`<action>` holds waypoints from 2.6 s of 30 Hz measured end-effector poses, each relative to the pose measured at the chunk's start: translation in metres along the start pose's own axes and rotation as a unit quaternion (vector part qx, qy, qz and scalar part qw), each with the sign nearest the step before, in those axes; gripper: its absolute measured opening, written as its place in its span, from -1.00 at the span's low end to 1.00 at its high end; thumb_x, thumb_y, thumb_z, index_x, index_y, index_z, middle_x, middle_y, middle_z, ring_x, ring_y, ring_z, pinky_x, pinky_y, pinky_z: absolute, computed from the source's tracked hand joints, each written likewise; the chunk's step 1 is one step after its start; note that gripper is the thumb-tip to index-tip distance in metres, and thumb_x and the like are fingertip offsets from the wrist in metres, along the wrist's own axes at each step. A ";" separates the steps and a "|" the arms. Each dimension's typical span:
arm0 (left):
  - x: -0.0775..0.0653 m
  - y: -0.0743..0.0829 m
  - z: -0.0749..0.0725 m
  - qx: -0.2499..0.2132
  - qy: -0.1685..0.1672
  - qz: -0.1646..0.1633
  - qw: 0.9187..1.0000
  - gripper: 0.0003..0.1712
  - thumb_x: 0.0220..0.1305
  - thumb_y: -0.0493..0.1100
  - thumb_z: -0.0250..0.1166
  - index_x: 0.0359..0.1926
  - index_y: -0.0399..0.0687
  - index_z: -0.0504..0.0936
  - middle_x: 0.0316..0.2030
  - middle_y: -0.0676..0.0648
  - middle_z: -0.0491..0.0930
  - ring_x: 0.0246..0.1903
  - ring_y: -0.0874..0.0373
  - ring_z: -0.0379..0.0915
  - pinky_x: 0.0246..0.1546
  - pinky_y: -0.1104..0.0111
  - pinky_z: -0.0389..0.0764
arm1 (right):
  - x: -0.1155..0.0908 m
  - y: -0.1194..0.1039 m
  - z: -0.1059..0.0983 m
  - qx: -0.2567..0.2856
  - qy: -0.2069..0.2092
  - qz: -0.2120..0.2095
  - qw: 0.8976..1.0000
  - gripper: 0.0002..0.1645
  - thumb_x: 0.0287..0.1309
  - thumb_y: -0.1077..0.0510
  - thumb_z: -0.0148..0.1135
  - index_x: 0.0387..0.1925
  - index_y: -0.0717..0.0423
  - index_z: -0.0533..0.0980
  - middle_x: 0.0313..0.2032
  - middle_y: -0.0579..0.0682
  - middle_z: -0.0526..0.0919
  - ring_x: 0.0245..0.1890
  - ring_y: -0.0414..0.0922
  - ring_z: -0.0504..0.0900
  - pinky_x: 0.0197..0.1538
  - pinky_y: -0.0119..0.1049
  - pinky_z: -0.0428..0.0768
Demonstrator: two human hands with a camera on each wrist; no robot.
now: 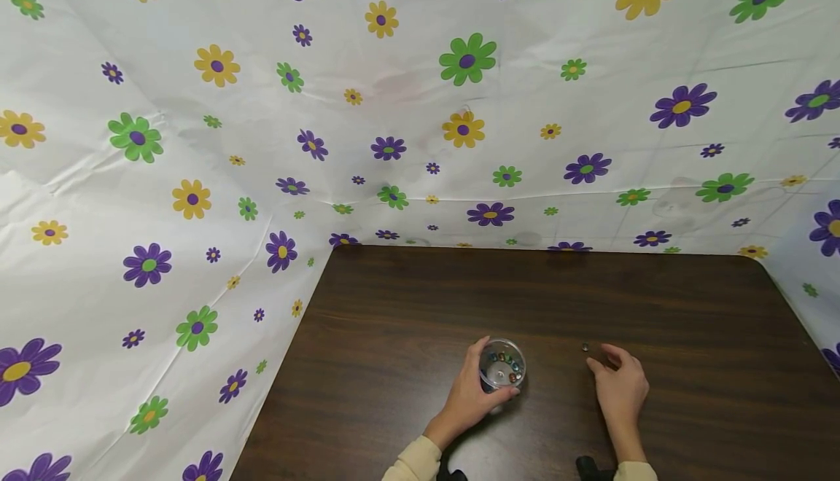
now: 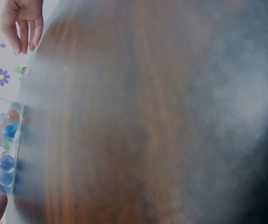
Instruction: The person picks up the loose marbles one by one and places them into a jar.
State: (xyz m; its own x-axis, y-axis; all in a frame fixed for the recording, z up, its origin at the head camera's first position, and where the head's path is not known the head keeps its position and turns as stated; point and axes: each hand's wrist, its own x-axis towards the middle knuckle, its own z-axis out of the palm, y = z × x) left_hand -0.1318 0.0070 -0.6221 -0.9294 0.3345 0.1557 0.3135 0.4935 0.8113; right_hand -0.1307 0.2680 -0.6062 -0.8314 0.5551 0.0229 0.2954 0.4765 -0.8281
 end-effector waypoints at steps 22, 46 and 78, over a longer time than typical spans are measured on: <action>0.000 -0.002 0.001 0.011 0.006 0.008 1.000 0.11 0.22 0.24 0.49 0.60 0.08 0.09 0.34 -0.06 0.38 0.22 0.08 0.44 0.09 0.15 0.56 | 0.012 -0.001 0.009 -0.025 -0.021 -0.041 0.999 -0.62 0.28 0.32 0.34 0.02 0.56 0.54 -0.04 0.53 0.61 -0.04 0.40 0.59 0.24 0.24 0.25; -0.002 0.000 0.000 0.003 0.009 0.004 1.000 0.10 0.21 0.24 0.50 0.59 0.09 0.11 0.35 -0.04 0.37 0.22 0.08 0.44 0.09 0.15 0.56 | 0.018 0.005 0.010 -0.056 -0.044 -0.088 0.994 -0.81 0.27 0.31 0.38 -0.25 0.46 0.67 -0.39 0.27 0.70 -0.45 0.08 0.60 -0.16 -0.03 0.46; -0.001 -0.001 0.000 0.001 0.006 -0.013 1.000 0.10 0.21 0.27 0.49 0.60 0.13 0.11 0.36 0.00 0.37 0.23 0.09 0.44 0.10 0.15 0.56 | 0.006 -0.017 -0.001 -0.072 -0.149 -0.181 0.970 -0.87 0.13 0.31 0.49 -0.27 0.30 0.74 -0.38 0.10 0.78 -0.46 -0.10 0.67 -0.37 -0.24 0.57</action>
State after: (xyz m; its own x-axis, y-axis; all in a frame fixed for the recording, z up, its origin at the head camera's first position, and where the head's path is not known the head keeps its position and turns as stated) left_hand -0.1313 0.0061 -0.6228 -0.9397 0.3116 0.1409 0.2890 0.5031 0.8145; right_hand -0.1400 0.2636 -0.5911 -0.9855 0.1233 0.1167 0.0043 0.7051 -0.7091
